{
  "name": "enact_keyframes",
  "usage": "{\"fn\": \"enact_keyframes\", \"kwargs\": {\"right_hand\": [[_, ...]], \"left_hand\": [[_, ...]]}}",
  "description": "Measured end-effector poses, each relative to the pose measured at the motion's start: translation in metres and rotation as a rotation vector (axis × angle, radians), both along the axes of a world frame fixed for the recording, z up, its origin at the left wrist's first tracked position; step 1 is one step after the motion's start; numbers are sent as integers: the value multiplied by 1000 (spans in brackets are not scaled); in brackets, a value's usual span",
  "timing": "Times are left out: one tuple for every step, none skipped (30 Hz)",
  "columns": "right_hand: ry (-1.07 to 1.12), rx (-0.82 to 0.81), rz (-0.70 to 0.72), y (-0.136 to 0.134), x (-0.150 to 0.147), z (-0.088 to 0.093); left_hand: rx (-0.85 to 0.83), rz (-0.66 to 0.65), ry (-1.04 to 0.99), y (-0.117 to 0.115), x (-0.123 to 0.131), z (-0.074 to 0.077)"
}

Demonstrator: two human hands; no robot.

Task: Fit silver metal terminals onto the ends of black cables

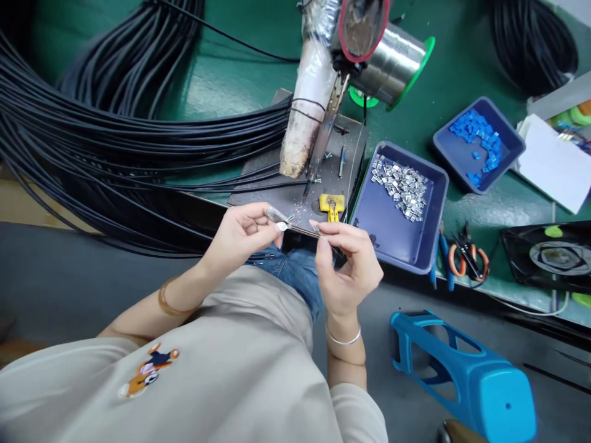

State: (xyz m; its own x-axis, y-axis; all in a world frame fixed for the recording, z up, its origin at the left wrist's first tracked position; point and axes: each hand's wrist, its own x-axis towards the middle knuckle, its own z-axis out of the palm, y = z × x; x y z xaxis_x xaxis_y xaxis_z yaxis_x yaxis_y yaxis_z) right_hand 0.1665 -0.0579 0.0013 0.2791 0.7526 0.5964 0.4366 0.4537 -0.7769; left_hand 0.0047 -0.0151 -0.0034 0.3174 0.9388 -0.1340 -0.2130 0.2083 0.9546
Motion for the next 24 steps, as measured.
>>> {"fn": "enact_keyframes", "kwargs": {"right_hand": [[4, -22, 10, 0, -2, -2], [14, -37, 19, 1, -4, -3], [31, -51, 28, 2, -5, -4], [51, -66, 39, 2, -6, -4], [70, -83, 52, 3, -6, -5], [84, -100, 64, 3, -6, -5], [94, -116, 72, 4, -6, -5], [98, -130, 74, 4, -6, -5], [100, -142, 72, 4, -5, -5], [99, -151, 70, 4, -4, -5], [99, -158, 69, 4, -4, -5], [96, -165, 69, 4, -3, -5], [92, -169, 69, 4, -2, -5], [87, -168, 66, 4, -2, -5], [80, -161, 60, 4, -1, -5], [71, -151, 50, 4, -1, -6], [59, -138, 37, 4, -1, -7], [45, -121, 24, 3, -1, -8], [26, -101, 12, 3, -1, -9], [0, -77, -3, 3, -2, -10], [-29, -49, -18, 3, -3, -11], [-53, -19, -30, 4, -3, -11], [-71, 7, -38, 4, -4, -12], [-83, 27, -43, 4, -5, -12]], "left_hand": [[19, -13, 11, 0, 1, 0], [37, -26, 20, 0, 1, 0], [53, -40, 24, 1, 2, 0], [66, -52, 23, 2, 2, 0], [77, -64, 20, 3, 2, 0], [87, -73, 16, 4, 3, -1], [97, -81, 14, 5, 3, -2], [104, -92, 16, 5, 3, -2], [110, -101, 22, 6, 3, -3], [117, -110, 32, 6, 3, -3], [123, -118, 47, 7, 3, -3], [133, -122, 66, 7, 3, -3], [146, -121, 88, 7, 3, -3], [163, -114, 110, 7, 4, -3], [181, -104, 130, 7, 4, -3], [199, -94, 147, 7, 5, -3], [215, -85, 160, 6, 5, -3], [228, -76, 172, 6, 6, -3], [241, -69, 184, 5, 6, -4], [253, -62, 197, 5, 7, -4], [265, -55, 210, 5, 8, -4], [277, -46, 221, 4, 8, -5], [285, -36, 227, 5, 8, -5], [286, -30, 225, 5, 8, -5]]}}
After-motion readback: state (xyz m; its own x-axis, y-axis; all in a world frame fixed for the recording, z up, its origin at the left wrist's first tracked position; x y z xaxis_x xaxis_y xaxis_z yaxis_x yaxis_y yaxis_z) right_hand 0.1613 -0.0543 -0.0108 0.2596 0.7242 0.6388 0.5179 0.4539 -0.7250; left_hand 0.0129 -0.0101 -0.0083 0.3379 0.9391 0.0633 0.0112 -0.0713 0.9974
